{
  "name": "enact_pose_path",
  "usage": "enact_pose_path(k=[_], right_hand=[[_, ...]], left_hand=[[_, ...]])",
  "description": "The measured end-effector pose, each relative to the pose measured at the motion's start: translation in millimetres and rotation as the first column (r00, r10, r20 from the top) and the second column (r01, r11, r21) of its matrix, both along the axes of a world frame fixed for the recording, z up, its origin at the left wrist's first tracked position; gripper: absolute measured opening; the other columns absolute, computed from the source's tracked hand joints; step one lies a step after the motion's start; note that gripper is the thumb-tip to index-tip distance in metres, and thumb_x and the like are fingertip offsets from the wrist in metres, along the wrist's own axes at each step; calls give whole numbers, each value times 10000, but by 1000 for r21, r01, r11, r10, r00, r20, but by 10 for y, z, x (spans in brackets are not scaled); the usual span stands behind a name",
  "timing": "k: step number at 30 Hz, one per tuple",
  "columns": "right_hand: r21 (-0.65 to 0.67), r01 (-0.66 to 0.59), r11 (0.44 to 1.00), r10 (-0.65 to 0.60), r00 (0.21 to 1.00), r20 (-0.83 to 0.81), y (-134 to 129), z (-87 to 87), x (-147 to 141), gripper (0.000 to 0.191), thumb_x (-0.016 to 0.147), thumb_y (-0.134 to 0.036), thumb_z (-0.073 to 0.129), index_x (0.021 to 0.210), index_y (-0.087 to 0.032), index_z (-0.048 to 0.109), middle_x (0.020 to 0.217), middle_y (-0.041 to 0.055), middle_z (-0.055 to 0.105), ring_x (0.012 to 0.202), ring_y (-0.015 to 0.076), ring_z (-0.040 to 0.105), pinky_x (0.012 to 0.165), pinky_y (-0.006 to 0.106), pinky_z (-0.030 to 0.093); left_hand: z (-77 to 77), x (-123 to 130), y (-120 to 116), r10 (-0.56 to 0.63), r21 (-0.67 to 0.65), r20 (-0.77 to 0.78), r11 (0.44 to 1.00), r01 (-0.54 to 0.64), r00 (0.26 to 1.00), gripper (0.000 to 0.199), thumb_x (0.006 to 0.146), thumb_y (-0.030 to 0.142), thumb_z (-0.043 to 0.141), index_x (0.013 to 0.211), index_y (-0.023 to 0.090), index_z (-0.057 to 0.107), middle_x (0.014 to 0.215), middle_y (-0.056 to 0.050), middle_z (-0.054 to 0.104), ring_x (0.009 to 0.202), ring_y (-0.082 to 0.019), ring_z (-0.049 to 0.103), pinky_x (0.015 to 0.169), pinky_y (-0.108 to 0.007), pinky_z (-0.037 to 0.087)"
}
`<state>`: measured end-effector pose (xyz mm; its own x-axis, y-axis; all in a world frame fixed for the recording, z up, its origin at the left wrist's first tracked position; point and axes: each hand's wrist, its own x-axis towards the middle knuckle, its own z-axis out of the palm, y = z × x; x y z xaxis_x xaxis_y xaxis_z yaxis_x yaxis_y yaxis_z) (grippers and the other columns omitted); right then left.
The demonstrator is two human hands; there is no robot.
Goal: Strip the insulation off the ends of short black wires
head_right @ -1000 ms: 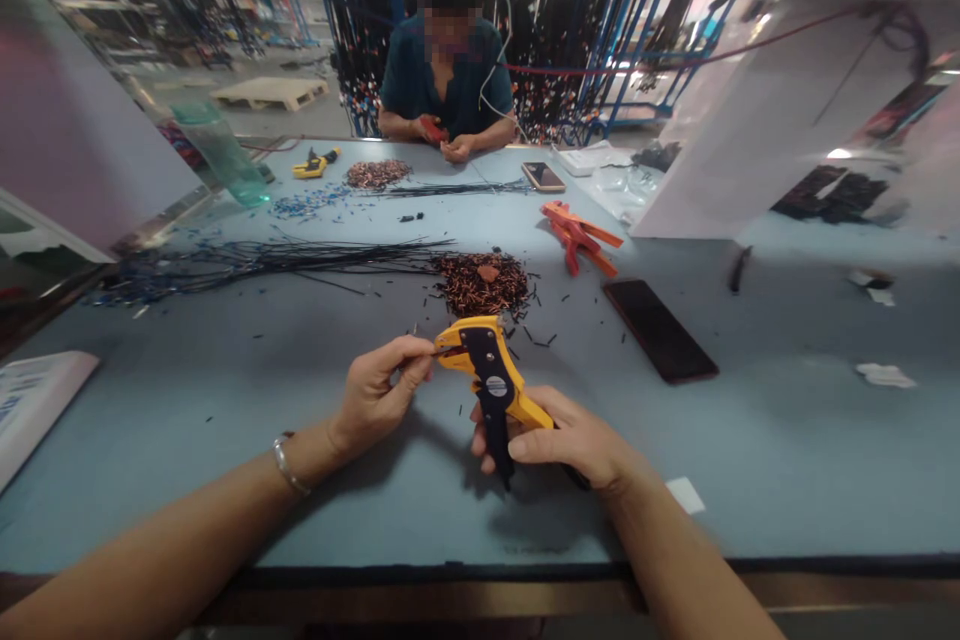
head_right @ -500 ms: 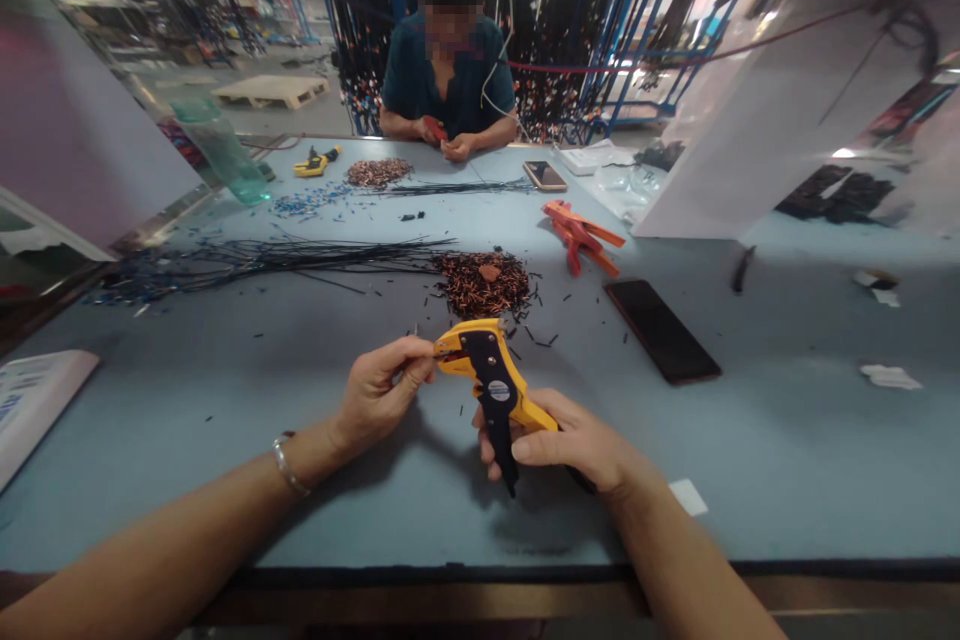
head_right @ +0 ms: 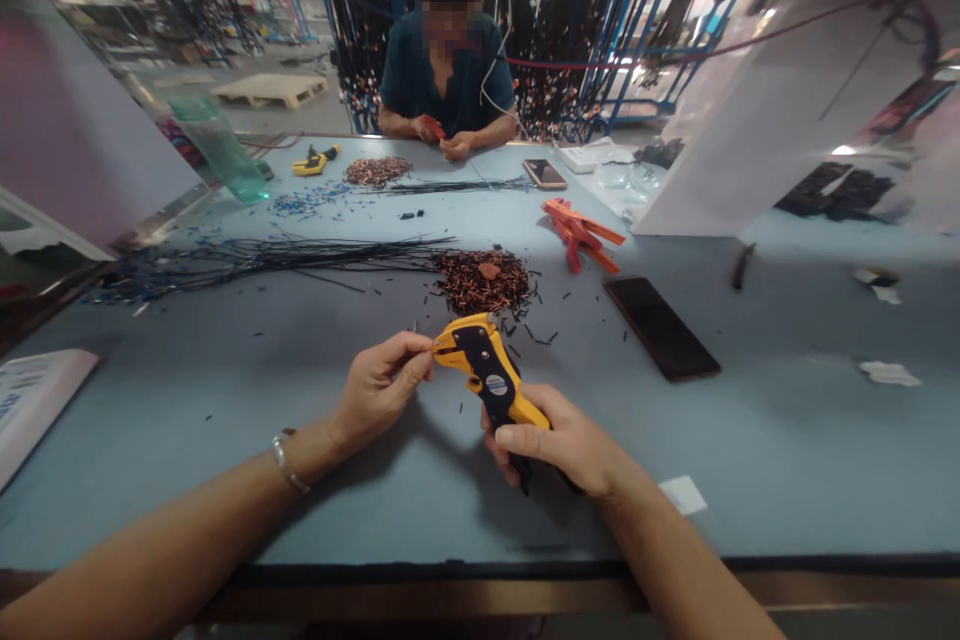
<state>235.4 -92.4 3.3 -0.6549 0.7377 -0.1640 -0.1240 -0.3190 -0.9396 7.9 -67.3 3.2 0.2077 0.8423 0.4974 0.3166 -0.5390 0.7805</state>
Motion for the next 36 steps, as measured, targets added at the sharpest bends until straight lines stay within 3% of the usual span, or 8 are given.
enact_pose_path(k=[6, 11, 16, 21, 31, 33, 36], right_hand=[[16, 18, 1000, -19, 999, 50, -15, 30, -54, 317, 791, -428, 688, 812, -134, 573, 635, -10, 548, 498, 104, 531, 448, 210, 431], [-35, 159, 987, -157, 985, 66, -4, -3, -76, 353, 778, -448, 689, 685, -159, 508, 514, -64, 477, 340, 46, 409, 318, 158, 274], [-59, 186, 981, -181, 980, 85, 18, 2, -88, 347, 746, -433, 708, 665, -157, 513, 501, -57, 490, 332, 50, 421, 309, 158, 274], [-184, 213, 960, -212, 977, 23, 35, 57, -69, 324, 695, -408, 740, 715, -141, 558, 482, -52, 506, 309, 46, 409, 307, 157, 247], [-353, 207, 912, -241, 969, -53, 100, 108, 50, 262, 657, -331, 743, 766, -107, 661, 519, -8, 556, 331, 73, 461, 332, 182, 305], [-361, 280, 890, -330, 940, -87, 132, 151, 158, 225, 663, -306, 718, 786, -124, 669, 550, -10, 551, 361, 74, 454, 363, 201, 347], [-293, 528, 797, -585, 795, -159, 183, 208, 328, 137, 688, -260, 658, 791, -171, 666, 553, -47, 475, 386, 69, 368, 393, 223, 369]], left_hand=[[-23, -39, 17, 58, 29, -84, 998, -56, 995, 179, 889, 208, 506, 790, 149, 642, 601, 14, 591, 554, -89, 511, 559, -189, 422], [-66, -51, 68, 92, -8, -160, 995, -95, 983, 172, 877, 214, 525, 879, 151, 685, 621, 9, 640, 546, -93, 545, 563, -189, 438], [-86, -45, 90, 131, -15, -224, 990, -138, 966, 191, 871, 234, 523, 835, 144, 688, 634, 6, 653, 547, -92, 541, 552, -184, 422], [-72, -26, 70, 171, 28, -312, 985, -171, 935, 205, 873, 235, 500, 815, 147, 676, 578, 23, 610, 494, -81, 496, 524, -179, 381], [-61, -8, 54, 172, 137, -379, 982, -128, 909, 216, 892, 225, 456, 795, 162, 639, 539, 34, 563, 468, -80, 482, 512, -184, 360], [-75, -39, 31, 166, 161, -403, 981, -109, 900, 210, 887, 217, 458, 789, 166, 636, 512, 42, 545, 450, -81, 469, 503, -189, 350], [-93, -64, 2, 188, 154, -397, 979, -136, 898, 207, 883, 216, 461, 788, 166, 637, 490, 52, 517, 435, -80, 448, 500, -194, 347]])
